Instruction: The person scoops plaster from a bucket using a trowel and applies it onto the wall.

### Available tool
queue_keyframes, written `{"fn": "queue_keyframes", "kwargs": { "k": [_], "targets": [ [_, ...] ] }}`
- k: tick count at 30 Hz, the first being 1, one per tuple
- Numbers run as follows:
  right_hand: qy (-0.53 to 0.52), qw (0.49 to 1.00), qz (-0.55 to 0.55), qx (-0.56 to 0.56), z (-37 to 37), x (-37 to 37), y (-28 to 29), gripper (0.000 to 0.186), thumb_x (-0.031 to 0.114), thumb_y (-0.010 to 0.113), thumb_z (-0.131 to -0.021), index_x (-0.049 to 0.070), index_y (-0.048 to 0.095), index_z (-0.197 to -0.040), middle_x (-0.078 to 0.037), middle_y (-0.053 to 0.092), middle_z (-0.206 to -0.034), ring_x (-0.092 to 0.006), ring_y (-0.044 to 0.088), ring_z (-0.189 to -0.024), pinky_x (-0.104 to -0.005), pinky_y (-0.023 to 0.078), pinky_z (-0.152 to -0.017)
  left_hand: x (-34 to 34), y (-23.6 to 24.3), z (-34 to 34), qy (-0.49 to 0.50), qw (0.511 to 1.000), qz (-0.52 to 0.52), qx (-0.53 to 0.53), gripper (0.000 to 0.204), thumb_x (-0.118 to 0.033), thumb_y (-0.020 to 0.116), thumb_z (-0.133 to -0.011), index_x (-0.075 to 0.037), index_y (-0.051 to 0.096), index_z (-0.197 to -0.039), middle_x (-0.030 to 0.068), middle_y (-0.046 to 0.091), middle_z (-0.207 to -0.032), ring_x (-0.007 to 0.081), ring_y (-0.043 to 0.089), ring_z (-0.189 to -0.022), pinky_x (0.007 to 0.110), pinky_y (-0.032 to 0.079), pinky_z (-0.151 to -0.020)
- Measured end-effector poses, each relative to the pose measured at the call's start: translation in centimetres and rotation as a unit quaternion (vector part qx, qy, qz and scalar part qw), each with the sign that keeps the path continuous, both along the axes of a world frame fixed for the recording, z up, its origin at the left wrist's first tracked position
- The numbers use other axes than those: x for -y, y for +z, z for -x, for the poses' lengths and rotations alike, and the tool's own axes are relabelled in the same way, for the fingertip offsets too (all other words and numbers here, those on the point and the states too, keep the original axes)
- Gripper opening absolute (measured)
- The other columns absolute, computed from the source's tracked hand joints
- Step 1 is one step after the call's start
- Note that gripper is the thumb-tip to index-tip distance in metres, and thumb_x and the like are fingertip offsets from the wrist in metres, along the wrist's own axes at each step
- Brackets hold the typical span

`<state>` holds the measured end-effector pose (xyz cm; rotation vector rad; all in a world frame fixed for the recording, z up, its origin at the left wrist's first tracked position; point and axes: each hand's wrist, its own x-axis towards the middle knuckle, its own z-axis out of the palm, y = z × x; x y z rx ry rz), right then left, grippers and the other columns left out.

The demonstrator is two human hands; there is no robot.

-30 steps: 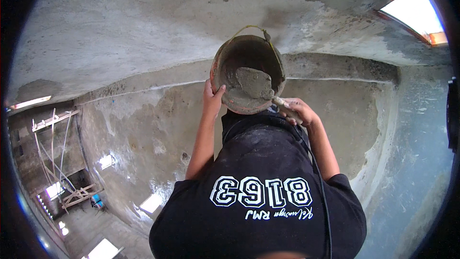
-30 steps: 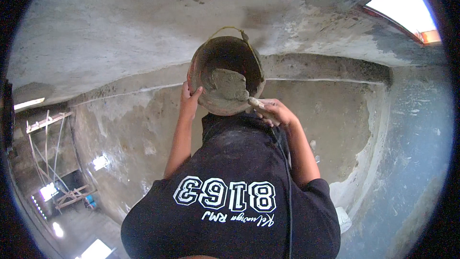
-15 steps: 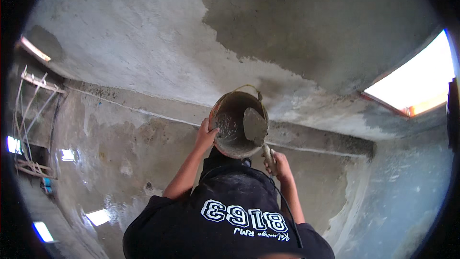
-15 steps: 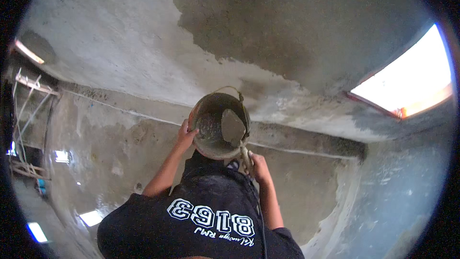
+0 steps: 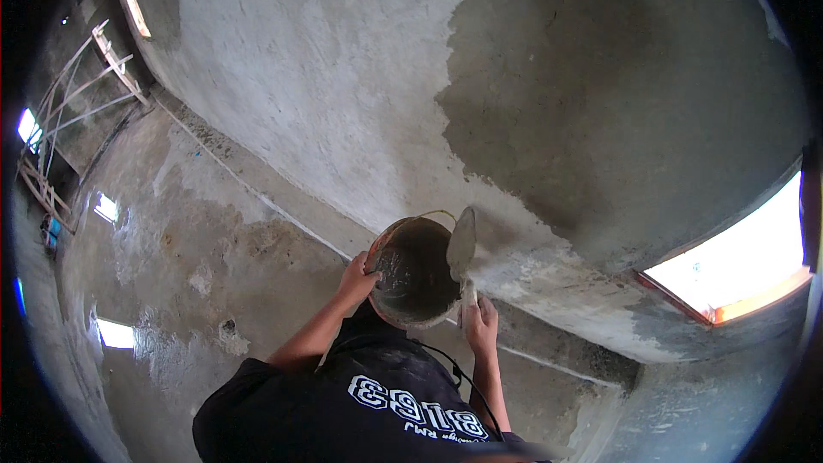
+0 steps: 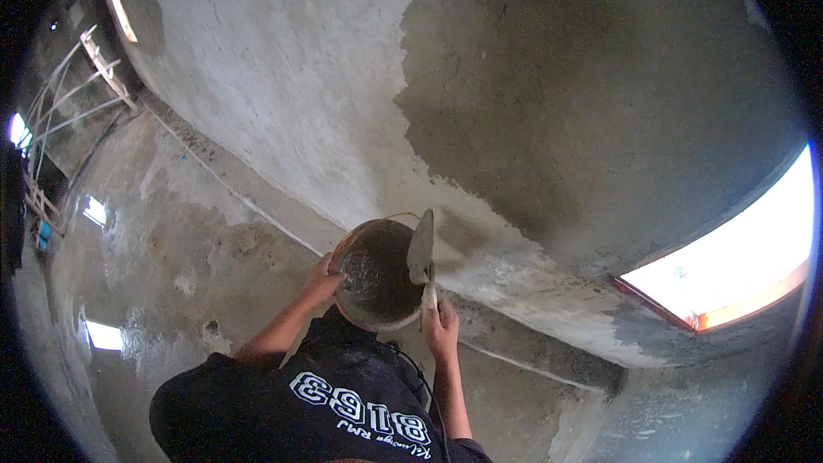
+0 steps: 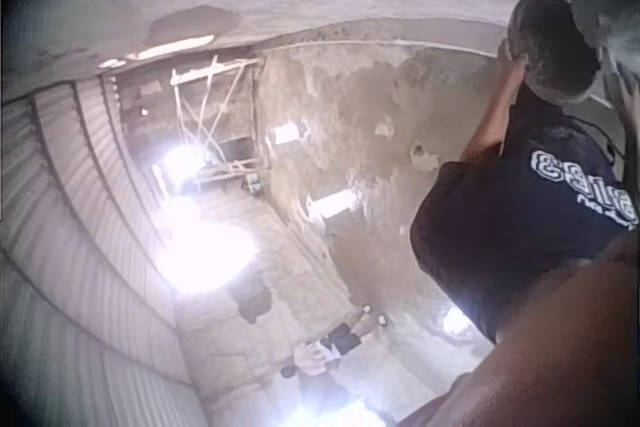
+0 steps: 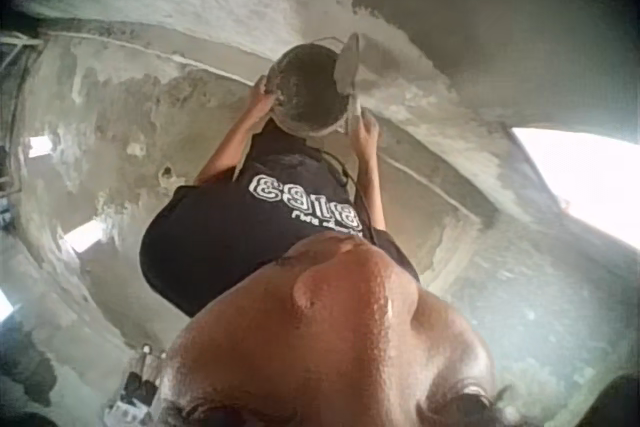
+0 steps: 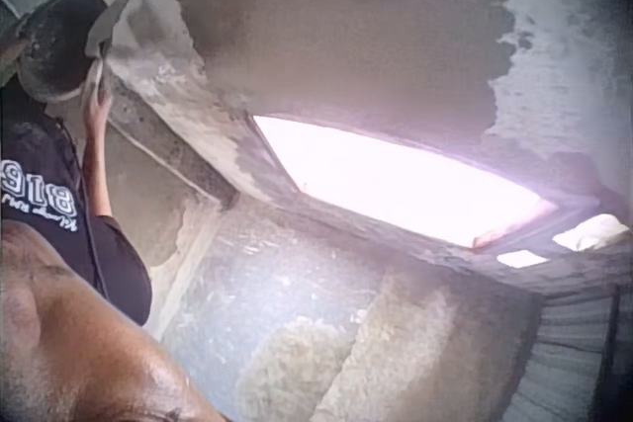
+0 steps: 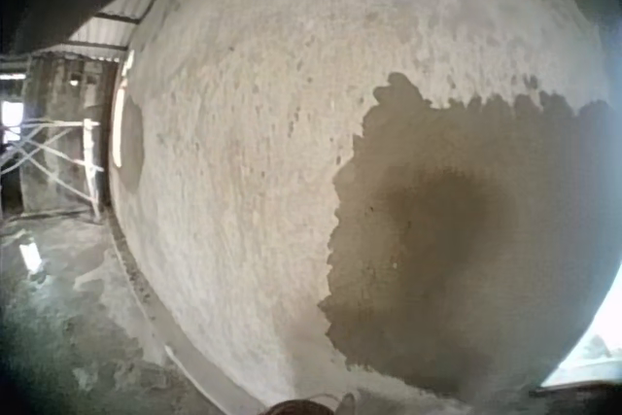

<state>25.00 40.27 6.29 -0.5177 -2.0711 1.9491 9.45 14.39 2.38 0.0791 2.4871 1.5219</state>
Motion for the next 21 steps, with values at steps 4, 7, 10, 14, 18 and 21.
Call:
{"fn": "queue_keyframes", "kwargs": {
  "k": [4,7,10,14,18,21],
  "targets": [
    [-0.01,0.991,-0.015,-0.13,5.8,2.2,6.8,0.012,0.011,0.048,-0.092,0.0,0.052,-0.094,-0.005,0.053,-0.072,-0.012,0.05,-0.05,-0.0269,0.041,-0.045,1.4,-0.7,0.3,-0.011,1.0,-0.013,0.012,0.045,-0.011,0.069,-0.072,0.001,0.051,-0.112,0.0206,0.058,-0.104,0.0346,0.059,-0.098,0.042,0.047,-0.081],
    [0.048,0.985,0.147,-0.072,10.1,3.5,10.8,0.013,0.015,0.048,-0.095,0.002,0.05,-0.094,-0.004,0.051,-0.069,-0.0108,0.05,-0.05,-0.0245,0.04,-0.044,2.1,-1.9,-0.1,0.006,1.0,-0.022,0.001,0.04,-0.013,0.07,-0.072,0.001,0.051,-0.104,0.0202,0.058,-0.096,0.0346,0.06,-0.09,0.042,0.046,-0.075],
    [0.066,0.988,0.104,-0.097,14.5,4.5,12.9,0.019,0.021,0.05,-0.096,0.002,0.048,-0.097,-0.003,0.05,-0.069,-0.0092,0.048,-0.05,-0.0242,0.039,-0.045,2.3,-2.8,-0.5,0.03,0.998,-0.041,-0.024,0.037,-0.014,0.07,-0.071,0.001,0.05,-0.098,0.0198,0.056,-0.09,0.035,0.058,-0.086,0.043,0.045,-0.073],
    [0.007,0.982,-0.094,-0.161,21.6,4.9,14.5,0.029,0.024,0.051,-0.096,-0.003,0.047,-0.105,-0.006,0.05,-0.068,-0.0148,0.05,-0.052,-0.0315,0.043,-0.049,1.9,-2.8,-1.0,0.011,0.999,-0.044,-0.023,0.04,-0.015,0.071,-0.072,0.002,0.05,-0.101,0.0221,0.056,-0.096,0.0372,0.057,-0.096,0.045,0.044,-0.079],
    [-0.102,0.883,-0.351,-0.294,28.6,4.3,16.9,0.031,0.022,0.052,-0.095,-0.005,0.044,-0.109,-0.016,0.056,-0.076,-0.0332,0.059,-0.063,-0.0425,0.049,-0.061,2.4,-1.8,-1.7,0.027,0.997,0.007,-0.075,0.042,-0.015,0.071,-0.073,0.002,0.05,-0.105,0.0235,0.056,-0.101,0.0404,0.055,-0.1,0.045,0.044,-0.082],
    [-0.133,0.859,-0.421,-0.257,31.2,4.4,17.6,0.033,0.021,0.052,-0.094,-0.005,0.041,-0.113,-0.023,0.06,-0.085,-0.0415,0.062,-0.074,-0.0465,0.05,-0.065,3.3,-1.2,-1.4,0.015,0.999,-0.019,-0.041,0.043,-0.014,0.07,-0.073,0.002,0.05,-0.108,0.0234,0.055,-0.103,0.0406,0.054,-0.101,0.044,0.044,-0.084]
  ]
}}
